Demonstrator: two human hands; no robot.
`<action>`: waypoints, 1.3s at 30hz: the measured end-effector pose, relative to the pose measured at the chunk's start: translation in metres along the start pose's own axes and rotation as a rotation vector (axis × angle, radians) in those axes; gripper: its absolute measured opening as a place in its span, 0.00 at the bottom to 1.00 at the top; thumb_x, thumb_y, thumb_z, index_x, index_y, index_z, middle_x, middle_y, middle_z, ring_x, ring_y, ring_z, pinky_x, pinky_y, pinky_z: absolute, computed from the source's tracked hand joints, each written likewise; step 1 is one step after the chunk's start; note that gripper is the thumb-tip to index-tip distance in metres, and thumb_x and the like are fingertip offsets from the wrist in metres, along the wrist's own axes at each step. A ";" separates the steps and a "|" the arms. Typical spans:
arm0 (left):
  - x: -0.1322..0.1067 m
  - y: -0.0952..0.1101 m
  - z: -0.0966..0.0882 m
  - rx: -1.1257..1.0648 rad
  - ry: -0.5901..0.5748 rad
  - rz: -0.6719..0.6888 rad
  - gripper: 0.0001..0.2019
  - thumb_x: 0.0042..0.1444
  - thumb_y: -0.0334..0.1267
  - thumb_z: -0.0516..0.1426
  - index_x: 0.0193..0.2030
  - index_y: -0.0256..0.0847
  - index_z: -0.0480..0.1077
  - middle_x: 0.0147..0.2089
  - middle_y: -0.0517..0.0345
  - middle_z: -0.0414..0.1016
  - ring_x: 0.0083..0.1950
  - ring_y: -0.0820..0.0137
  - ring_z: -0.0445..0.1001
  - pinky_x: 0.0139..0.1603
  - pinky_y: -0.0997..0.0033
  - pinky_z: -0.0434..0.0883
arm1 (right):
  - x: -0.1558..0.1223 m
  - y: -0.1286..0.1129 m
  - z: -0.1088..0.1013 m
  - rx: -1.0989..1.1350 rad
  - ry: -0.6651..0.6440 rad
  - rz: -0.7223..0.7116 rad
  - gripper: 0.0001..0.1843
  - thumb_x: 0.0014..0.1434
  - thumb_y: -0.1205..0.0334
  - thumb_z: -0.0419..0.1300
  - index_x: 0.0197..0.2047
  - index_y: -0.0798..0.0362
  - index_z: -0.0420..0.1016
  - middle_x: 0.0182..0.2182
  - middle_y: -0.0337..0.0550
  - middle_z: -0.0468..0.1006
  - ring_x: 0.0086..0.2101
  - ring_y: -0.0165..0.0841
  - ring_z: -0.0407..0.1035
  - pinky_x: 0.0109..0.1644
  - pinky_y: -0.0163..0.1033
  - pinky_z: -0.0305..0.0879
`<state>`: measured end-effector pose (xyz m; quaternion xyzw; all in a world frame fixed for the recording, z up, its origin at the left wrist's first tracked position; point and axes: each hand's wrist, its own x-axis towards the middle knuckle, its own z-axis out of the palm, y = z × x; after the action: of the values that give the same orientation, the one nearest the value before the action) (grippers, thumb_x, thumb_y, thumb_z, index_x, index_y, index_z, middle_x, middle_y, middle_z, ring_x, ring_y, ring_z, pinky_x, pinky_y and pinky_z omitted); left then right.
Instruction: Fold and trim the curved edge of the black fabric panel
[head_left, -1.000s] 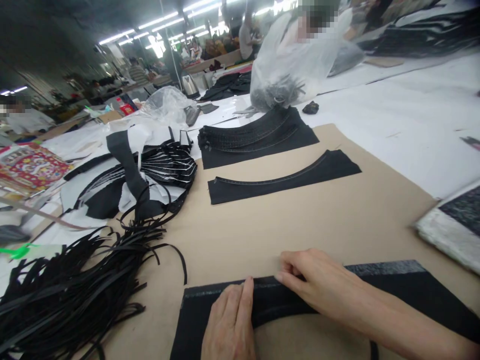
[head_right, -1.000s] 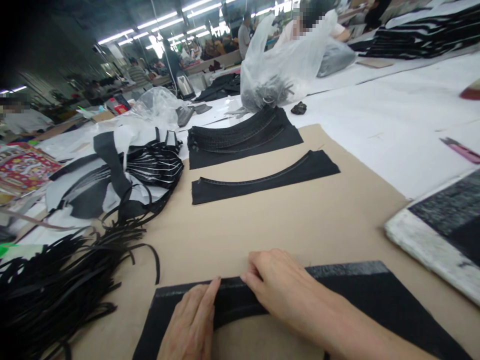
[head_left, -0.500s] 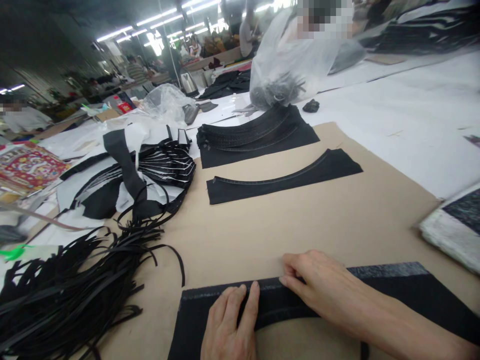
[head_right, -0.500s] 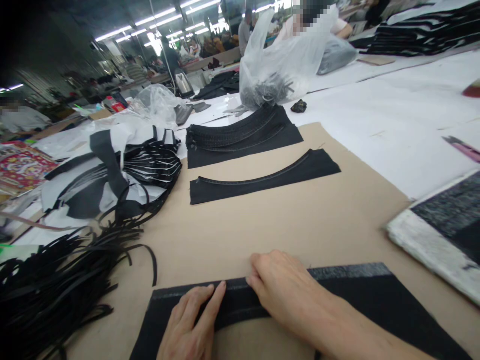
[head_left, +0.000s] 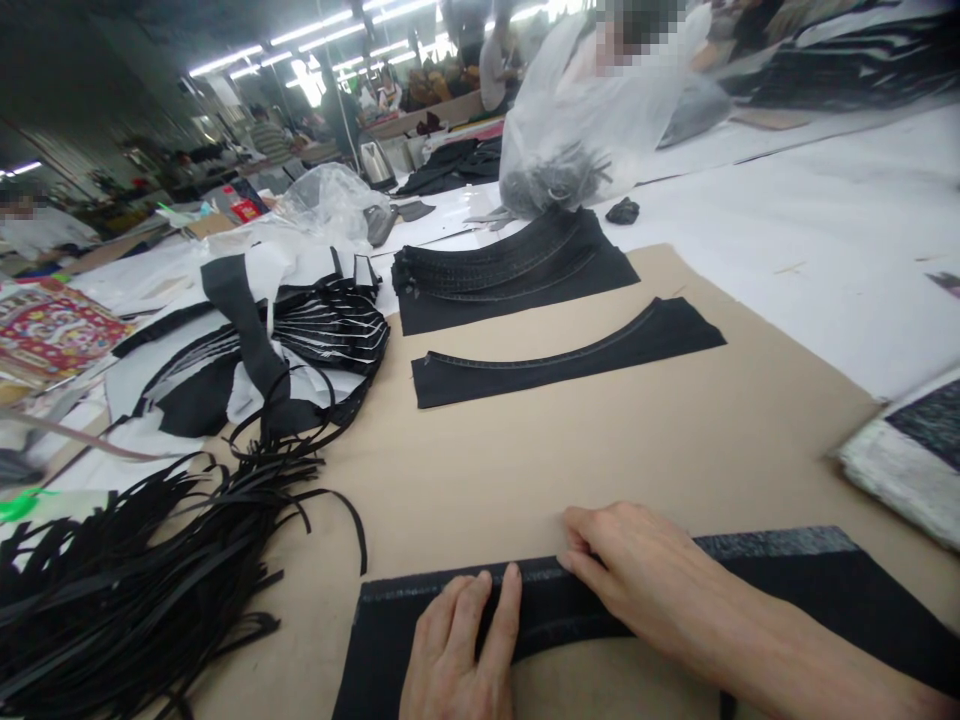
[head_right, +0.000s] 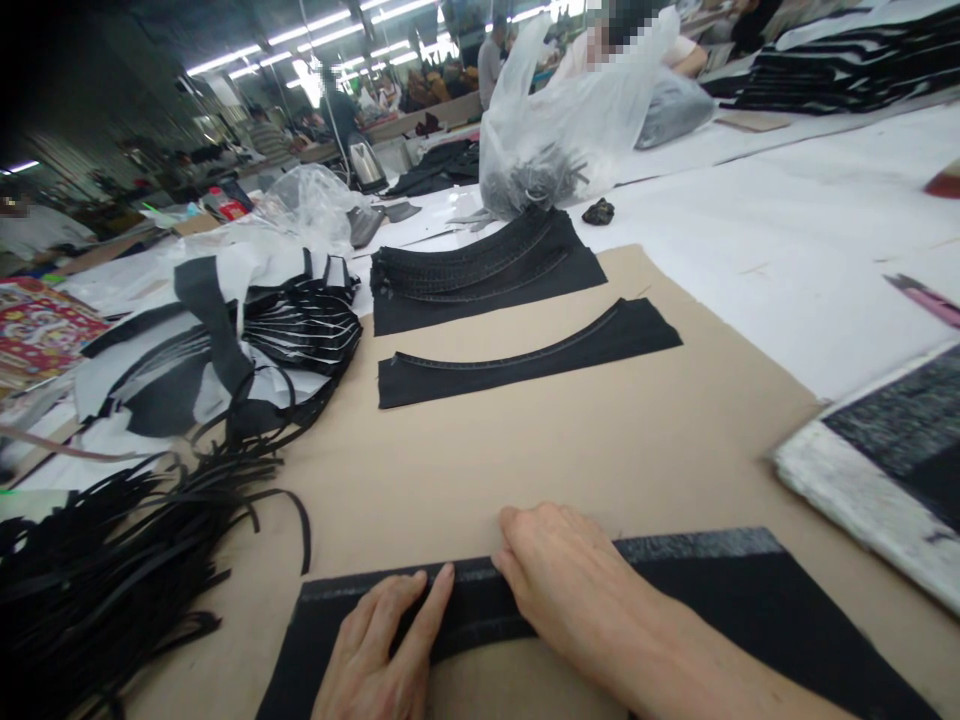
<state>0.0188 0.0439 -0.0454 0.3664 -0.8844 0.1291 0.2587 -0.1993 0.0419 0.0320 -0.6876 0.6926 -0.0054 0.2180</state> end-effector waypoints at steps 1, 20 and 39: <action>0.000 0.000 0.000 0.005 0.003 0.004 0.23 0.59 0.24 0.47 0.57 0.46 0.69 0.48 0.57 0.74 0.50 0.67 0.71 0.51 0.69 0.68 | 0.000 -0.001 0.000 -0.005 -0.004 0.004 0.10 0.65 0.64 0.53 0.32 0.53 0.71 0.26 0.44 0.76 0.28 0.38 0.72 0.29 0.37 0.50; 0.026 0.021 0.004 -0.095 -0.073 0.207 0.26 0.56 0.23 0.43 0.61 0.32 0.62 0.50 0.50 0.75 0.50 0.68 0.72 0.48 0.72 0.70 | -0.011 -0.009 -0.008 -0.055 0.005 0.154 0.07 0.66 0.62 0.56 0.46 0.54 0.68 0.34 0.46 0.79 0.37 0.47 0.76 0.31 0.41 0.58; 0.022 0.035 0.017 -0.043 0.021 0.092 0.22 0.57 0.24 0.47 0.56 0.42 0.69 0.46 0.57 0.76 0.47 0.69 0.72 0.48 0.72 0.69 | -0.023 0.044 -0.024 0.068 -0.012 0.111 0.11 0.60 0.66 0.55 0.26 0.53 0.70 0.23 0.42 0.75 0.27 0.33 0.70 0.27 0.35 0.45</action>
<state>-0.0255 0.0488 -0.0488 0.3184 -0.9000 0.1255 0.2698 -0.2493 0.0595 0.0472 -0.6406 0.7275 -0.0126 0.2454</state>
